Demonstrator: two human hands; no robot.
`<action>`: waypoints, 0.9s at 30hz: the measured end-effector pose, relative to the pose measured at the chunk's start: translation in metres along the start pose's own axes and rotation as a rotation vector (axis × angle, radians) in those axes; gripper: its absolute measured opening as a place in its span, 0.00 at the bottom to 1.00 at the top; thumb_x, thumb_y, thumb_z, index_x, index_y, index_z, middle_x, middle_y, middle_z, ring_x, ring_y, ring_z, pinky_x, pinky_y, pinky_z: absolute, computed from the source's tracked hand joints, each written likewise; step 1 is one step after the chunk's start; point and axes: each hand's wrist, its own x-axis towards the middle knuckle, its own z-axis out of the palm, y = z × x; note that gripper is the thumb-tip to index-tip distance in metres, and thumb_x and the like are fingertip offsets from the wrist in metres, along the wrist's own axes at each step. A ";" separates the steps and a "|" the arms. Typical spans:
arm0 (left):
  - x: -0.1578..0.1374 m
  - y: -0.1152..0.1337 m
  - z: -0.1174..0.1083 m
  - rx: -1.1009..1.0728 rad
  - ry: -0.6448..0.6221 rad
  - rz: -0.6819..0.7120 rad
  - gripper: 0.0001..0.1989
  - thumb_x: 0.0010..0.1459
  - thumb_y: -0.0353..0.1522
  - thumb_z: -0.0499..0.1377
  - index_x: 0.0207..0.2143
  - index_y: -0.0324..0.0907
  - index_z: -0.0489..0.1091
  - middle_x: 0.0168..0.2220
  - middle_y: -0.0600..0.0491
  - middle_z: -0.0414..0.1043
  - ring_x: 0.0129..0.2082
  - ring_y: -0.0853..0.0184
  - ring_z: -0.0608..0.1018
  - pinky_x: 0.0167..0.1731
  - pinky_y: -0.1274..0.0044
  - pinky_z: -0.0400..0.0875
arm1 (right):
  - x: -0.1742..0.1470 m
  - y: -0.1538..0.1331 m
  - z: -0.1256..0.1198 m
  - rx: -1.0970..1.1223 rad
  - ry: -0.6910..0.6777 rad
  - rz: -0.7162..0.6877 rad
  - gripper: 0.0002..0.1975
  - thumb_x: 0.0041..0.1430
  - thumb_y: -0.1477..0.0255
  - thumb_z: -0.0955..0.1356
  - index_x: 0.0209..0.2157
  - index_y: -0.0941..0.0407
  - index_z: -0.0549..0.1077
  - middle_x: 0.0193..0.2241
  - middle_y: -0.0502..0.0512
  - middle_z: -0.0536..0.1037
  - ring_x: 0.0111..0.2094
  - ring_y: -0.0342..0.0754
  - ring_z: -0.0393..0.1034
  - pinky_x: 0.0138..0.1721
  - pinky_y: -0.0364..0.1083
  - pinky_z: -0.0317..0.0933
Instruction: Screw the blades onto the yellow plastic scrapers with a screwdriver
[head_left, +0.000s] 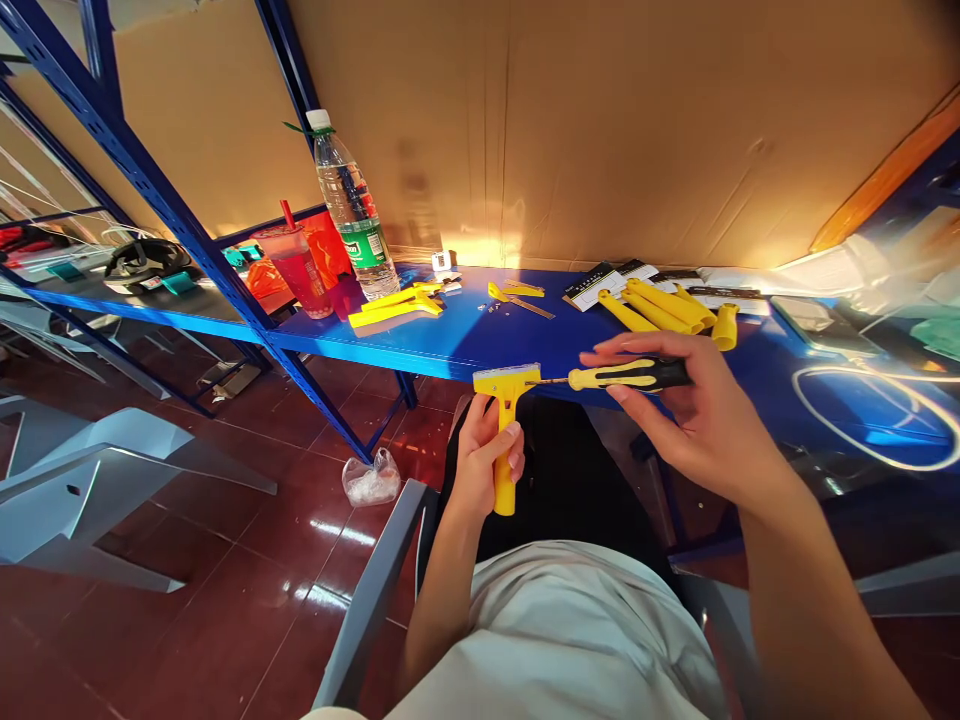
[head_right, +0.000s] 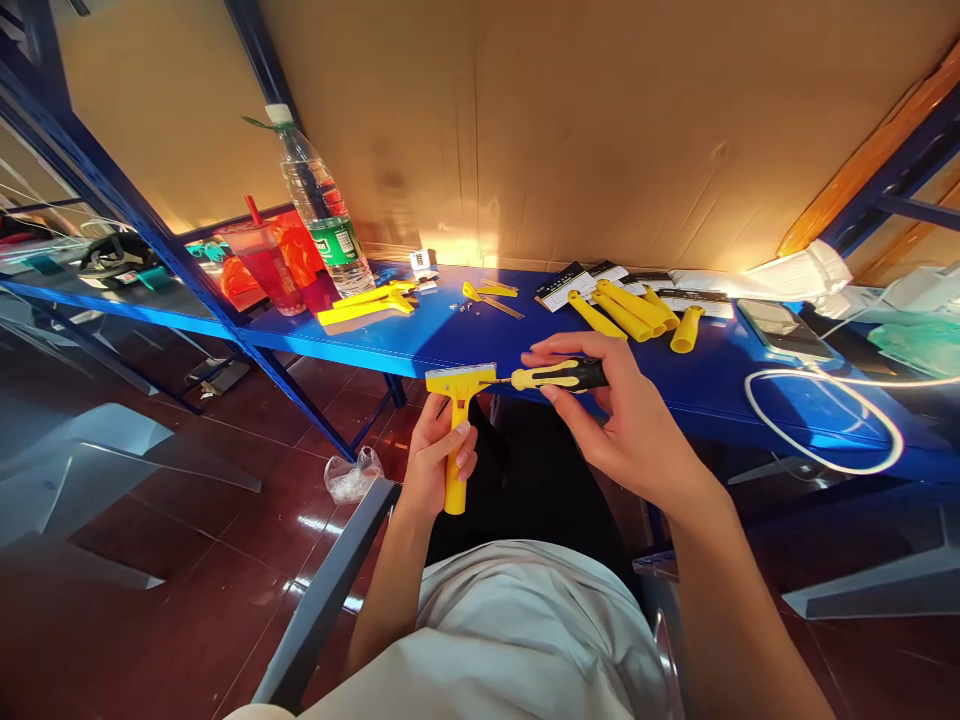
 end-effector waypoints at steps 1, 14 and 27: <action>0.000 0.000 0.001 -0.011 -0.011 -0.011 0.28 0.61 0.37 0.73 0.61 0.53 0.70 0.54 0.51 0.74 0.22 0.80 0.65 0.16 0.82 0.60 | -0.001 0.000 0.001 0.037 0.034 0.004 0.19 0.71 0.67 0.75 0.60 0.47 0.72 0.54 0.58 0.85 0.57 0.60 0.83 0.48 0.57 0.81; 0.000 -0.014 0.011 -0.057 -0.041 -0.083 0.27 0.59 0.36 0.74 0.58 0.51 0.69 0.47 0.55 0.72 0.22 0.80 0.65 0.16 0.83 0.60 | -0.001 0.000 0.000 -0.046 0.053 -0.028 0.23 0.72 0.68 0.74 0.64 0.45 0.72 0.51 0.56 0.87 0.54 0.60 0.85 0.46 0.56 0.81; -0.002 -0.014 0.018 -0.102 -0.050 -0.103 0.28 0.59 0.34 0.75 0.59 0.50 0.70 0.46 0.56 0.71 0.22 0.80 0.67 0.16 0.83 0.60 | 0.000 0.001 0.009 0.126 0.055 -0.105 0.33 0.73 0.73 0.73 0.74 0.43 0.64 0.60 0.58 0.81 0.60 0.57 0.82 0.61 0.60 0.78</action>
